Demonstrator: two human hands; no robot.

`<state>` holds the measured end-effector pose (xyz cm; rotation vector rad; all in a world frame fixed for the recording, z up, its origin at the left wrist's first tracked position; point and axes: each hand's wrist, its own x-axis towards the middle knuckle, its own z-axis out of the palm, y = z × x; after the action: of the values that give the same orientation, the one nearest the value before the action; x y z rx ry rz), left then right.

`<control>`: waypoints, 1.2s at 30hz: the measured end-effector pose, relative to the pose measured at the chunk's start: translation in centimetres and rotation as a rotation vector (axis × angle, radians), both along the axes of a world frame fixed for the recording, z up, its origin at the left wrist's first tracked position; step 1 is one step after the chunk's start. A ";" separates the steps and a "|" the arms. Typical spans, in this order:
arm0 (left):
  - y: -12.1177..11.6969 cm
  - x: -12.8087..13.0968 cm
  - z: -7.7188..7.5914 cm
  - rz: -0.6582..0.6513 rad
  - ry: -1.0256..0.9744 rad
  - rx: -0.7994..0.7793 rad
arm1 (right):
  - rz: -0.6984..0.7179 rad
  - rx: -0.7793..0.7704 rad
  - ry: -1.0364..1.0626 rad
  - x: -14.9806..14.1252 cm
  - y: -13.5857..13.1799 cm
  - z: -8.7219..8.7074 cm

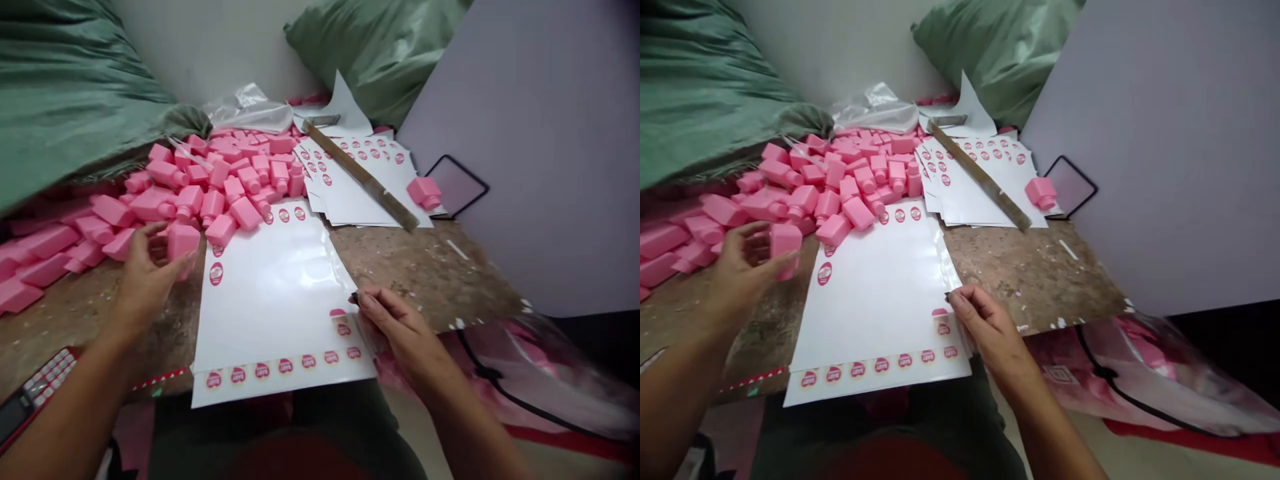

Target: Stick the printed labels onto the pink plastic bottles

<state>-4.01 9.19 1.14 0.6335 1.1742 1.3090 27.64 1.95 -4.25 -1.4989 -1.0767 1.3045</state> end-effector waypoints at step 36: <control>-3.4 16.3 -2.3 -0.367 -0.360 -0.373 | 0.229 0.590 -1.124 1.6 -0.5 -1.0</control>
<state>12.33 5.80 -1.21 0.3031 0.9181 0.8210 29.28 1.42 -5.27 -1.6261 -2.1400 0.0828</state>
